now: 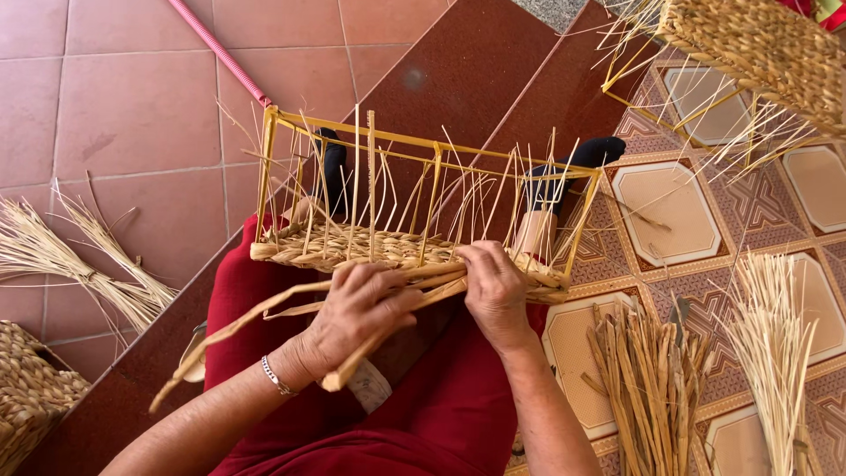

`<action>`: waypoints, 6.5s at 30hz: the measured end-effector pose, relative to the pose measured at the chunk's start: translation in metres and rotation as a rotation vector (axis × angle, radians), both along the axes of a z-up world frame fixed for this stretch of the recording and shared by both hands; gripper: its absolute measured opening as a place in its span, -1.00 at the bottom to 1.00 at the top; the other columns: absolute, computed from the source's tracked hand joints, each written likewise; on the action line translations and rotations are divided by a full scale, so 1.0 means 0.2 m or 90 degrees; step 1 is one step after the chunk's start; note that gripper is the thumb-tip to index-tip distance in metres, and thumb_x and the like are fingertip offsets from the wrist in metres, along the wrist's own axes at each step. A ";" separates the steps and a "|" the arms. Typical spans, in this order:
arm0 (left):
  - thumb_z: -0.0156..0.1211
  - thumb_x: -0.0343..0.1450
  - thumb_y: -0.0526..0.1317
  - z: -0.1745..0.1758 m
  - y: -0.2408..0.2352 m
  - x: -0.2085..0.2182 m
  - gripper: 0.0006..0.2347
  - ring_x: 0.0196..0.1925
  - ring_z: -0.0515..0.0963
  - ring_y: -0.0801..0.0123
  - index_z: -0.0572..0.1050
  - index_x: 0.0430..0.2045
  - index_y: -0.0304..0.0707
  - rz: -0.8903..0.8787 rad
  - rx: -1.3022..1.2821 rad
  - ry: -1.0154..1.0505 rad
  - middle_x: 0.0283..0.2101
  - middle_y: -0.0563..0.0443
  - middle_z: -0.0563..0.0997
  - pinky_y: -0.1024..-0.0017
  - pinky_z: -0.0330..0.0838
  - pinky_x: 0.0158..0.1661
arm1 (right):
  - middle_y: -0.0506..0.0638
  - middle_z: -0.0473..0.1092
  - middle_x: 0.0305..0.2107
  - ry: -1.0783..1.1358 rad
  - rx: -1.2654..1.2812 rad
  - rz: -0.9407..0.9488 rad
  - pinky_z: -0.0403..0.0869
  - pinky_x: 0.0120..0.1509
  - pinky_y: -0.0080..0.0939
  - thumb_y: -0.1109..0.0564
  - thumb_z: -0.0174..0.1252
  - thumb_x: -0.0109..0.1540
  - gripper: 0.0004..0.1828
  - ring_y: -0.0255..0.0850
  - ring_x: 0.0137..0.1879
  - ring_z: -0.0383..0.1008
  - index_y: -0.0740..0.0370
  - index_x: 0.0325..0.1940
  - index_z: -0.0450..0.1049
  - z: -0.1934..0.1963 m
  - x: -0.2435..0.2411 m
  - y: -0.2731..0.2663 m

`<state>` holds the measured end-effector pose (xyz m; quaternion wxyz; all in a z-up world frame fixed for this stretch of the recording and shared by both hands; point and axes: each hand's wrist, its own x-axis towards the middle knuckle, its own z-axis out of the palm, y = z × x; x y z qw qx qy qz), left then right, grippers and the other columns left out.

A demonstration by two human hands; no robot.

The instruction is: The person weaves dried palm leaves into a rectangular basket frame, interlacing strands by hand and trimming excess with scissors. The person then wipes a finished basket with a blue cloth.

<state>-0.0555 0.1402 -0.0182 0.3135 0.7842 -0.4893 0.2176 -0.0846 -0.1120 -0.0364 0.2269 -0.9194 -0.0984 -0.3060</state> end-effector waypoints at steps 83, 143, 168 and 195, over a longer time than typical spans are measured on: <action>0.17 0.39 -0.40 0.11 -0.11 0.05 -0.64 0.16 0.55 0.06 0.45 0.10 -0.40 -0.016 0.014 0.081 0.17 -0.26 0.50 0.25 0.55 0.01 | -0.06 0.60 -0.42 0.107 0.256 -0.042 0.54 -0.41 -0.37 0.08 0.11 0.38 -0.73 -0.38 -0.37 0.61 0.30 0.07 0.37 0.08 0.07 0.15; 0.11 0.50 -0.30 -0.07 0.34 0.17 -0.95 -0.54 0.29 0.52 0.42 -0.25 -0.26 -0.183 -0.757 0.910 -0.34 -0.13 0.58 0.56 0.19 -0.48 | 0.02 0.58 -0.29 0.098 0.379 -0.310 0.52 -0.36 -0.35 0.06 0.22 0.34 -0.77 -0.34 -0.32 0.51 0.19 0.01 0.58 0.11 -0.23 -0.60; -0.12 0.82 -0.28 -0.15 0.56 0.43 -0.83 -0.13 0.56 0.39 0.36 -0.09 -0.41 0.264 -0.656 0.559 -0.13 -0.14 0.57 0.45 0.48 -0.03 | 0.01 0.58 -0.39 0.273 1.032 0.103 0.57 -0.14 -0.19 0.05 0.17 0.27 -0.73 -0.24 -0.28 0.56 0.18 -0.02 0.63 0.11 0.10 -0.78; 0.06 0.63 -0.14 -0.33 0.47 0.34 -0.76 -0.45 0.39 0.62 0.51 -0.28 -0.37 0.266 -0.559 0.721 -0.42 0.11 0.49 0.60 0.29 -0.46 | -0.11 0.53 -0.53 -0.091 -0.457 -0.132 0.27 -0.17 -0.12 0.09 0.35 0.29 -0.83 -0.21 -0.20 0.42 0.15 -0.37 0.62 0.39 0.31 -0.69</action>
